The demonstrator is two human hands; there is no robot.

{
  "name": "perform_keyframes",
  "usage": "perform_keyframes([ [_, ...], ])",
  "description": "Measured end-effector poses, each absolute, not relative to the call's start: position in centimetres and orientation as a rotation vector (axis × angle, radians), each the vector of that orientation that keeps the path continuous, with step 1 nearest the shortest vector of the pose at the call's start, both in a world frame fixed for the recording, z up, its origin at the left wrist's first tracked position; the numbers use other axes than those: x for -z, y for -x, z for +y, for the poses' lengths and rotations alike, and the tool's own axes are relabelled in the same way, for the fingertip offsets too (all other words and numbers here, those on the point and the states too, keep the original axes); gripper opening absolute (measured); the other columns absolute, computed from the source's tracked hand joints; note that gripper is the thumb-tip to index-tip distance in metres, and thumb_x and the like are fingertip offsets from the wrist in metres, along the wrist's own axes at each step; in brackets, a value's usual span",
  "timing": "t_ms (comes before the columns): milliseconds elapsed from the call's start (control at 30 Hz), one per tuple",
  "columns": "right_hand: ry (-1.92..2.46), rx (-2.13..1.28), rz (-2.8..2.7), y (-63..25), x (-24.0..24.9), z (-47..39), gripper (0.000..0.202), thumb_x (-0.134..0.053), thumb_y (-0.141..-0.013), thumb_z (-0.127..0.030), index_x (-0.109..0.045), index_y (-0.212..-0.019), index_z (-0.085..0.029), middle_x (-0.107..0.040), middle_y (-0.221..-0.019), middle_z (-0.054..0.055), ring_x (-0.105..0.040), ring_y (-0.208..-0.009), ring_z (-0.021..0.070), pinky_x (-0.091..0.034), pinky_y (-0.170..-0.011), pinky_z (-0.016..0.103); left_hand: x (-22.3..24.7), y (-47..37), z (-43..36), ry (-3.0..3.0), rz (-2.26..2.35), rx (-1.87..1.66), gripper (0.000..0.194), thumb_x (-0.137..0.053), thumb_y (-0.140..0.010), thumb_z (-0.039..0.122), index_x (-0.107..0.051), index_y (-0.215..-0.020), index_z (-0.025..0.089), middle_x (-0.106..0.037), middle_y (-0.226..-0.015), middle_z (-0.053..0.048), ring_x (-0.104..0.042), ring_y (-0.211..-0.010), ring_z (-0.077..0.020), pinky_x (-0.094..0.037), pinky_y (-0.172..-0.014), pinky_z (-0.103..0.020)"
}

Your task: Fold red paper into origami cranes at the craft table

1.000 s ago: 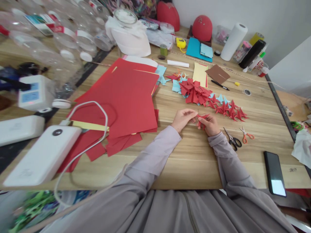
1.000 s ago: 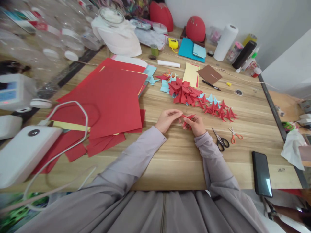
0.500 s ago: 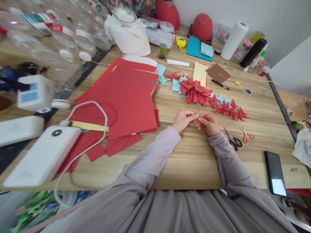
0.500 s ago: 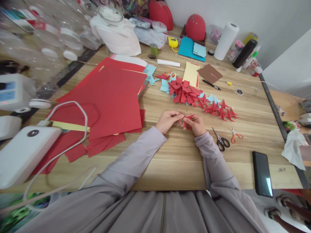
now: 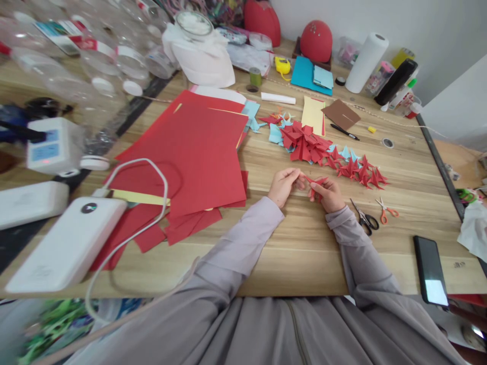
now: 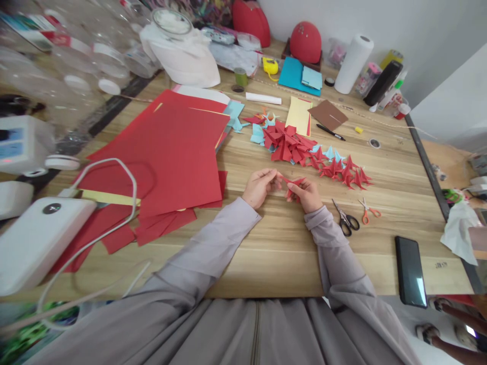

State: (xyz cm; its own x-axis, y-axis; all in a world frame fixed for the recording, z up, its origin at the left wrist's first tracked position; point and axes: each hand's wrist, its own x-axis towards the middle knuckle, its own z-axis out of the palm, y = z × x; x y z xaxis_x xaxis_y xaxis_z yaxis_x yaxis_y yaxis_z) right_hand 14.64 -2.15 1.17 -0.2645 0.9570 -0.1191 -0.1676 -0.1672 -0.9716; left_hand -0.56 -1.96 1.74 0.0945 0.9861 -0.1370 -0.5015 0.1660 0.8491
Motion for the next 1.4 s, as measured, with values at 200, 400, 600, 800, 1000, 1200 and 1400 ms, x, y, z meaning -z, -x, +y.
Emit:
perform_keyframes([
  [200, 1.049, -1.575, -1.202, -14.69, -1.01, -2.11, 0.026, -0.073, -0.069, -0.038, -0.06, -0.075, -0.016, -0.066, -0.053, -0.001, -0.056, -0.037, 0.0096, -0.037, -0.035, 0.018, -1.8, 0.47, -2.09, -0.859, 0.933, -1.225, 0.033, -0.075, -0.063, 0.042, -0.06, -0.063, 0.012, -0.057, -0.051, 0.002, -0.052, -0.046, -0.0076, -0.041, -0.05, -0.021],
  [400, 1.031, -1.58, -1.166, -14.43, -1.18, -2.15, 0.031, -0.076, -0.065, -0.04, -0.06, -0.08, -0.017, -0.066, -0.053, -0.002, -0.056, -0.038, 0.01, -0.044, -0.04, 0.021, -1.71, 0.44, -2.21, -0.934, 0.936, -1.206, 0.031, -0.07, -0.069, 0.042, -0.059, -0.064, 0.013, -0.058, -0.051, 0.001, -0.052, -0.047, -0.0077, -0.042, -0.052, -0.022],
  [600, 1.032, -1.584, -1.124, -14.43, -1.2, -2.13, 0.033, -0.077, -0.062, -0.041, -0.059, -0.078, -0.018, -0.065, -0.052, -0.003, -0.055, -0.037, 0.0103, -0.044, -0.039, 0.021, -1.63, 0.31, -2.15, -0.882, 0.889, -1.187, 0.028, -0.066, -0.073, 0.039, -0.057, -0.067, 0.013, -0.058, -0.056, 0.001, -0.052, -0.048, -0.0075, -0.043, -0.051, -0.022],
  [800, 1.023, -1.574, -1.15, -14.51, -1.16, -2.15, 0.03, -0.075, -0.065, -0.04, -0.06, -0.077, -0.017, -0.065, -0.052, -0.003, -0.055, -0.038, 0.0096, -0.044, -0.039, 0.02, -1.66, 0.32, -2.28, -0.872, 0.861, -1.183, 0.036, -0.064, -0.074, 0.047, -0.059, -0.066, 0.013, -0.058, -0.055, -0.001, -0.053, -0.05, -0.0089, -0.042, -0.053, -0.023],
  [1000, 0.994, -1.606, -1.199, -14.56, -1.24, -2.12, 0.023, -0.072, -0.07, -0.037, -0.063, -0.076, -0.017, -0.065, -0.053, -0.002, -0.056, -0.038, 0.0097, -0.043, -0.04, 0.02, -1.76, 0.3, -2.46, -0.952, 0.932, -1.169, 0.03, -0.074, -0.063, 0.04, -0.061, -0.066, 0.013, -0.057, -0.051, 0.001, -0.051, -0.048, -0.0086, -0.04, -0.052, -0.023],
  [1200, 1.039, -1.57, -1.217, -14.59, -1.52, -2.18, 0.026, -0.07, -0.071, -0.04, -0.061, -0.067, -0.016, -0.065, -0.054, -0.001, -0.056, -0.04, 0.0093, -0.04, -0.038, 0.019, -1.83, 0.39, -2.36, -0.885, 0.95, -1.212, 0.029, -0.074, -0.063, 0.039, -0.061, -0.066, 0.013, -0.058, -0.05, 0.002, -0.051, -0.045, -0.008, -0.039, -0.049, -0.022],
  [1400, 1.063, -1.548, -1.273, -14.69, -1.47, -2.22, 0.027, -0.069, -0.072, -0.042, -0.061, -0.069, -0.016, -0.064, -0.052, -0.001, -0.057, -0.04, 0.0095, -0.034, -0.035, 0.018, -1.88, 0.24, -2.45, -0.91, 0.917, -1.168, 0.032, -0.079, -0.055, 0.036, -0.063, -0.066, 0.012, -0.06, -0.05, 0.0, -0.053, -0.047, -0.0093, -0.044, -0.051, -0.024],
])
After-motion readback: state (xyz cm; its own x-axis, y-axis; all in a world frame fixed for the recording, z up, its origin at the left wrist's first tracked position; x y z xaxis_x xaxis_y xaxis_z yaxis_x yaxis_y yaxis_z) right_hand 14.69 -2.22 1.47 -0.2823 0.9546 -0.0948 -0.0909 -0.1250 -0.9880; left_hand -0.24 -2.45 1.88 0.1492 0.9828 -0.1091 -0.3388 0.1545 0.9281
